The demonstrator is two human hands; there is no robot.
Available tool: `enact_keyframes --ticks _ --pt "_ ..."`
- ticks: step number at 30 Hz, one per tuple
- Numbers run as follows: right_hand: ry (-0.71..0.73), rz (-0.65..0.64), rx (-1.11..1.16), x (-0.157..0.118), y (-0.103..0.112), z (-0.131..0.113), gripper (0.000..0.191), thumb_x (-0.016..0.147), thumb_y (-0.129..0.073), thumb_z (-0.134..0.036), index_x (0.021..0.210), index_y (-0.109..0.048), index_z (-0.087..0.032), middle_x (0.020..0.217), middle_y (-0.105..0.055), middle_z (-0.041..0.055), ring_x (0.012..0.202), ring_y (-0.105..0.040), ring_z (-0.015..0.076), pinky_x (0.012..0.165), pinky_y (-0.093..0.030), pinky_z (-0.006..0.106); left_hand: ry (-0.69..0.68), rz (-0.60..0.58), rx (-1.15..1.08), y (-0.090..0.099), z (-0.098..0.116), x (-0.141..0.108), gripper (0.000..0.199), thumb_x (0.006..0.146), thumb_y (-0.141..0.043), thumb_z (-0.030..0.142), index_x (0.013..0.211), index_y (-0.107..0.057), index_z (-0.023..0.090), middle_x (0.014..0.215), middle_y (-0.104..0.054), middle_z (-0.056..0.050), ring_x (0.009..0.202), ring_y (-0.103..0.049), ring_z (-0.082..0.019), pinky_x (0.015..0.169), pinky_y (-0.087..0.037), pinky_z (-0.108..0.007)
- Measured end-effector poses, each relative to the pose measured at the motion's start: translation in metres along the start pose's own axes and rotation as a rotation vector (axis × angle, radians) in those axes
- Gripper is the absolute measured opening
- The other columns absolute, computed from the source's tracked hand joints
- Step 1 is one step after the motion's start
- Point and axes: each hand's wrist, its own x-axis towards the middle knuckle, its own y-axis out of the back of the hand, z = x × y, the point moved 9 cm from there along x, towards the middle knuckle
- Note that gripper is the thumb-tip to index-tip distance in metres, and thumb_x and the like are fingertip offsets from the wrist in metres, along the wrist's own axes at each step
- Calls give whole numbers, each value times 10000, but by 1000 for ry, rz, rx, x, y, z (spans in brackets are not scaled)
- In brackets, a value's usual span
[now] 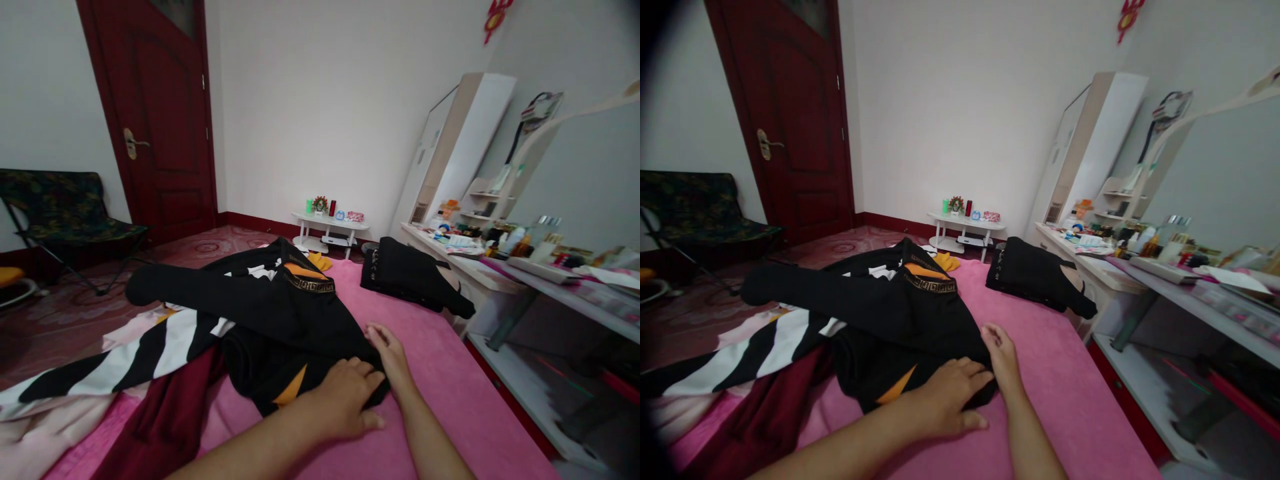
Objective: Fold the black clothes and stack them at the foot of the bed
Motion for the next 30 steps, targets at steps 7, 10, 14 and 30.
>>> enact_keyframes --ticks 7,10,14,30 --pt "76 -94 -151 -6 -14 -9 390 727 -657 -514 901 -721 -170 948 -711 95 943 -634 274 887 -466 415 436 595 355 184 -90 -51 377 864 -506 301 1224 -587 222 1238 -604 -82 1147 -521 -260 991 -365 -374" --pt "79 -87 -163 -4 -11 -7 368 737 -650 -501 880 -725 -171 946 -711 94 946 -633 273 897 -457 413 824 595 614 221 -141 -100 461 811 -559 415 1225 -582 214 1218 -591 -150 1153 -479 -372 950 -338 -528" --pt "98 -76 -175 -3 -11 -5 359 731 -650 -501 855 -731 -175 944 -713 97 942 -634 274 900 -455 420 1014 433 671 217 -177 -126 495 744 -588 537 1111 -644 208 1167 -604 -173 1070 -523 -386 883 -359 -547" --pt "68 18 -118 -7 -11 -49 383 778 -572 -505 871 -718 -164 920 -718 98 900 -649 267 830 -491 397 275 467 -142 159 -25 -40 126 832 -527 284 890 -573 181 894 -650 -29 830 -599 -188 697 -422 -258"
